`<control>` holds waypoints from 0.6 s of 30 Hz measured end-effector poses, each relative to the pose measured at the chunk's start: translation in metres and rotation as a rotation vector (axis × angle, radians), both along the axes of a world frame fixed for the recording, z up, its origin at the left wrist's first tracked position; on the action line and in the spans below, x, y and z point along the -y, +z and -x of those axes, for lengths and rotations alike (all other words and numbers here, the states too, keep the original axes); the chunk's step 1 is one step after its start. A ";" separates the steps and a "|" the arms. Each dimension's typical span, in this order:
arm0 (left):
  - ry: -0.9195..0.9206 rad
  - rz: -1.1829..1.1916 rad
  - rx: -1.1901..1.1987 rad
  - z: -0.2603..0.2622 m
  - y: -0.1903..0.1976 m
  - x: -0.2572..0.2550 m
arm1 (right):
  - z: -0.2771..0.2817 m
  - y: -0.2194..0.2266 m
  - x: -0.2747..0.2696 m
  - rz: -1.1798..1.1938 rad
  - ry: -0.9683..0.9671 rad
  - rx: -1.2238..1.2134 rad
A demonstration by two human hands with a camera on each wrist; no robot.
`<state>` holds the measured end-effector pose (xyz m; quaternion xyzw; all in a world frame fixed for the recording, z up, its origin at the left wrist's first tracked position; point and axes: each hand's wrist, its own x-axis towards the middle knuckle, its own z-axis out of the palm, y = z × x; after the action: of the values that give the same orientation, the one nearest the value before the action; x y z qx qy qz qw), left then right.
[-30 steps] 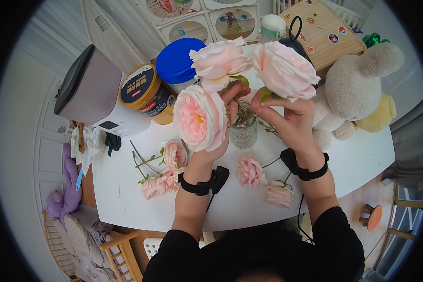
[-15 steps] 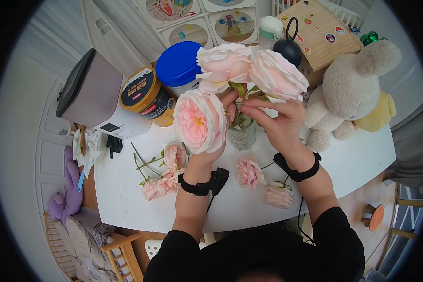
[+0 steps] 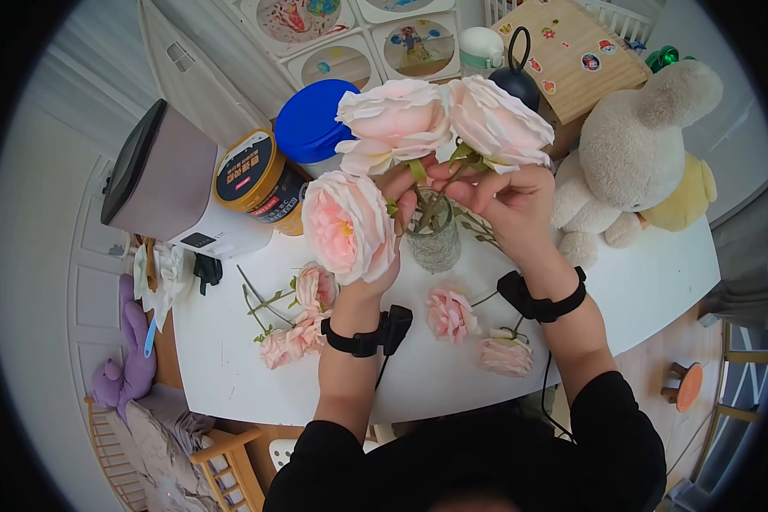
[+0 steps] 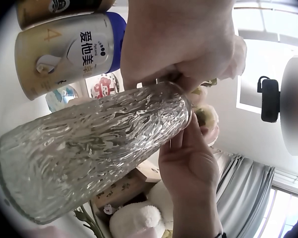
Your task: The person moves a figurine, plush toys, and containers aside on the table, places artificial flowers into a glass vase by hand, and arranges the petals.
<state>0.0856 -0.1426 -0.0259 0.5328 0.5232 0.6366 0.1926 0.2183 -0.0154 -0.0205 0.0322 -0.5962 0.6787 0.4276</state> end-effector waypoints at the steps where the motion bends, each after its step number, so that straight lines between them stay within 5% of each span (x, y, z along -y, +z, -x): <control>1: -0.012 -0.009 0.008 0.000 0.000 0.000 | 0.003 -0.001 0.001 0.062 0.018 -0.028; 8: 0.109 -0.046 -0.066 -0.009 0.007 0.003 | 0.003 0.018 0.014 0.270 -0.017 0.063; 13: 0.343 0.132 -0.443 -0.013 0.017 0.011 | 0.006 -0.002 0.008 -0.091 -0.253 0.115; 15: 0.322 0.034 -0.406 -0.011 0.017 0.008 | 0.003 0.001 0.010 -0.262 -0.399 0.145; 18: 0.222 -0.026 -0.180 -0.017 0.023 0.008 | 0.019 -0.034 0.002 0.132 -0.211 0.222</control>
<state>0.1030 -0.1501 -0.0026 0.5291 0.5858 0.6103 0.0666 0.1991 -0.0170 -0.0544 -0.1338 -0.5940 0.6670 0.4295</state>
